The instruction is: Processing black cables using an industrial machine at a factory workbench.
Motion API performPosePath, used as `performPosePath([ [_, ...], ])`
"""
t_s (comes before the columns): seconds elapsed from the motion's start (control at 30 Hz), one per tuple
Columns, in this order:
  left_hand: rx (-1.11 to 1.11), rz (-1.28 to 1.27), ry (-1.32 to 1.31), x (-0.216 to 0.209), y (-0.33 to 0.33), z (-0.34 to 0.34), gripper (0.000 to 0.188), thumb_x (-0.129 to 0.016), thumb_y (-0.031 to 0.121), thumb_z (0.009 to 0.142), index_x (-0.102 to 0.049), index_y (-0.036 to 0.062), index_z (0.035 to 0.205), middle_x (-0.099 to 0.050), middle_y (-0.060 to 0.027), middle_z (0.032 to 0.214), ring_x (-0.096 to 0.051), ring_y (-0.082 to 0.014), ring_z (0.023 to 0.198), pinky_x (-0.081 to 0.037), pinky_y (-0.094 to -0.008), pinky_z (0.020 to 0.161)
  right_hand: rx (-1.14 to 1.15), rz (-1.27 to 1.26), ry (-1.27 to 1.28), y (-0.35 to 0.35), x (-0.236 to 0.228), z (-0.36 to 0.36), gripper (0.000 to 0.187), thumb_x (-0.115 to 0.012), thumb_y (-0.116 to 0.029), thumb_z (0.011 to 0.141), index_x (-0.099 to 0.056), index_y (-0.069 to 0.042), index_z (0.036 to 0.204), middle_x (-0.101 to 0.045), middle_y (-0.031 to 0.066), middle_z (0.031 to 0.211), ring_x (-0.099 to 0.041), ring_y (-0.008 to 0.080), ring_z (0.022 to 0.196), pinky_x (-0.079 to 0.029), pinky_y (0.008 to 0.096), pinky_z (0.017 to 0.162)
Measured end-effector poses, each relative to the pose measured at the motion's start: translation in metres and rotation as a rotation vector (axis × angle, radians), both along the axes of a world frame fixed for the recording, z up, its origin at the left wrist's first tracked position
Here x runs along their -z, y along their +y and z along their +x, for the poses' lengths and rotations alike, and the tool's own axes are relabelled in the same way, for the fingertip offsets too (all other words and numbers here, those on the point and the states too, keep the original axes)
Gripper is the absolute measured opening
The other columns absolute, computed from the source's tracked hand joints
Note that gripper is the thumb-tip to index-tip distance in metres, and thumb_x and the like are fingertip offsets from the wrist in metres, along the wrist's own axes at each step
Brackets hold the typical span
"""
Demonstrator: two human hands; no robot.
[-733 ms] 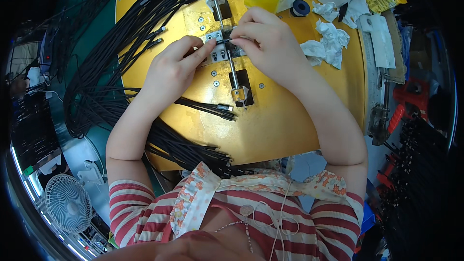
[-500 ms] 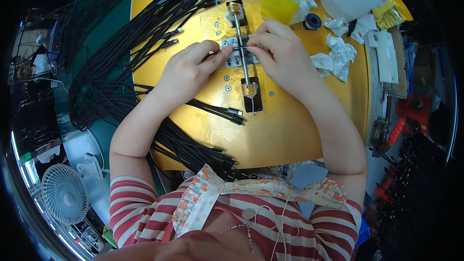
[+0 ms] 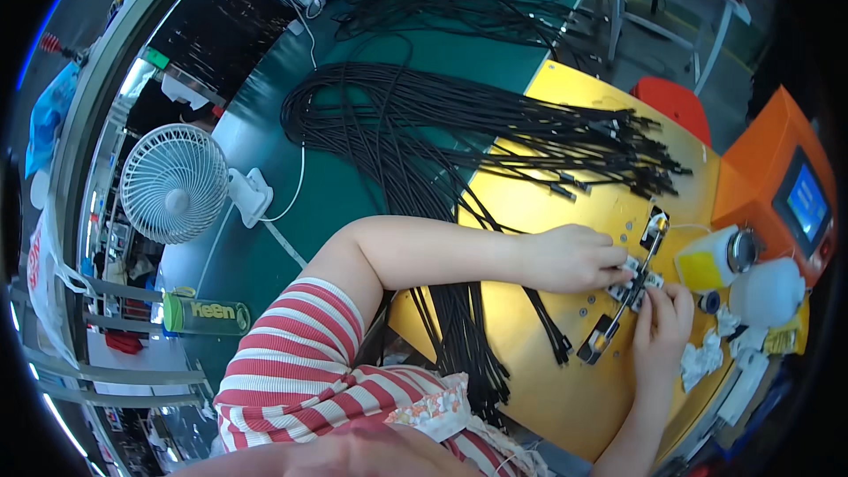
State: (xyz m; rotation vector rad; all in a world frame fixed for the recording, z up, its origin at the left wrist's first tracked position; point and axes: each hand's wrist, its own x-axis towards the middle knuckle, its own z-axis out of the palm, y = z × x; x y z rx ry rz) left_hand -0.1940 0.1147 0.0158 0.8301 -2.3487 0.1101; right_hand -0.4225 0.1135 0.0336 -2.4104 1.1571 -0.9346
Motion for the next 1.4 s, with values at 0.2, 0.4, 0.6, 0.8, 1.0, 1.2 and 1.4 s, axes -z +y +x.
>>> performPosePath([
  [0.2, 0.011, 0.042, -0.046, 0.000, -0.003, 0.016, 0.024, -0.058, 0.018, 0.084, -0.065, 0.0097, 0.106, -0.052, -0.0027, 0.082, -0.056, -0.0173, 0.074, -0.048, -0.0304, 0.059, -0.048, -0.006, -0.001, -0.002, 0.004, 0.012, 0.017, -0.062, 0.005, 0.081, -0.063, 0.006, 0.098, -0.053, 0.0141, 0.093, -0.053, 0.0274, 0.085, -0.045, 0.0355, 0.074],
  [0.4, 0.019, 0.088, -0.075, 0.000, -0.008, 0.019, 0.032, -0.058, 0.018, 0.081, -0.065, 0.0131, 0.112, -0.052, -0.0027, 0.082, -0.057, -0.0177, 0.075, -0.049, -0.0306, 0.063, -0.081, 0.003, 0.022, -0.003, -0.001, 0.011, 0.019, -0.062, 0.006, 0.081, -0.063, 0.006, 0.100, -0.052, 0.0136, 0.095, -0.053, 0.0259, 0.083, -0.045, 0.0337, 0.072],
  [0.6, 0.024, 0.206, -0.079, -0.006, -0.009, 0.020, 0.025, -0.057, 0.013, 0.081, -0.062, 0.0036, 0.104, -0.053, -0.0070, 0.083, -0.058, -0.0225, 0.076, -0.050, -0.0339, 0.065, -0.063, 0.019, 0.011, -0.003, 0.000, 0.006, 0.017, -0.062, 0.005, 0.081, -0.062, 0.007, 0.099, -0.052, 0.0139, 0.096, -0.053, 0.0261, 0.083, -0.046, 0.0336, 0.072],
  [0.8, -0.020, 0.727, -0.280, -0.040, 0.018, 0.026, 0.019, -0.058, 0.010, 0.079, -0.061, -0.0045, 0.091, -0.061, -0.0184, 0.089, -0.063, -0.0347, 0.075, -0.052, -0.0416, 0.067, -0.021, 0.058, -0.007, -0.002, 0.002, 0.001, 0.014, -0.061, 0.005, 0.082, -0.060, 0.007, 0.096, -0.053, 0.0144, 0.096, -0.054, 0.0267, 0.086, -0.046, 0.0329, 0.074],
  [1.0, 0.463, 1.052, -0.850, -0.066, 0.047, 0.014, 0.037, -0.060, 0.030, 0.083, -0.070, -0.0044, 0.089, -0.068, -0.0219, 0.092, -0.065, -0.0360, 0.083, -0.052, -0.0436, 0.073, -0.009, 0.081, -0.001, 0.001, -0.002, 0.002, 0.014, -0.060, 0.005, 0.083, -0.060, 0.008, 0.097, -0.053, 0.0150, 0.096, -0.054, 0.0277, 0.087, -0.046, 0.0336, 0.076],
  [1.2, -0.231, 0.608, -0.496, -0.036, 0.022, 0.032, 0.025, -0.066, 0.017, 0.076, -0.070, -0.0013, 0.091, -0.063, -0.0186, 0.095, -0.063, -0.0320, 0.087, -0.050, -0.0484, 0.076, -0.033, 0.008, 0.018, -0.001, -0.001, 0.003, 0.011, -0.058, 0.004, 0.086, -0.058, 0.007, 0.097, -0.052, 0.0132, 0.095, -0.053, 0.0246, 0.085, -0.045, 0.0288, 0.072],
  [1.4, -0.629, 0.337, -0.757, -0.034, -0.029, 0.076, 0.019, -0.064, 0.014, 0.073, -0.068, -0.0002, 0.086, -0.062, -0.0130, 0.089, -0.060, -0.0259, 0.084, -0.053, -0.0365, 0.071, -0.033, 0.098, -0.010, 0.001, 0.001, 0.000, 0.017, -0.059, 0.005, 0.084, -0.059, 0.008, 0.100, -0.052, 0.0146, 0.099, -0.054, 0.0265, 0.088, -0.047, 0.0321, 0.077],
])
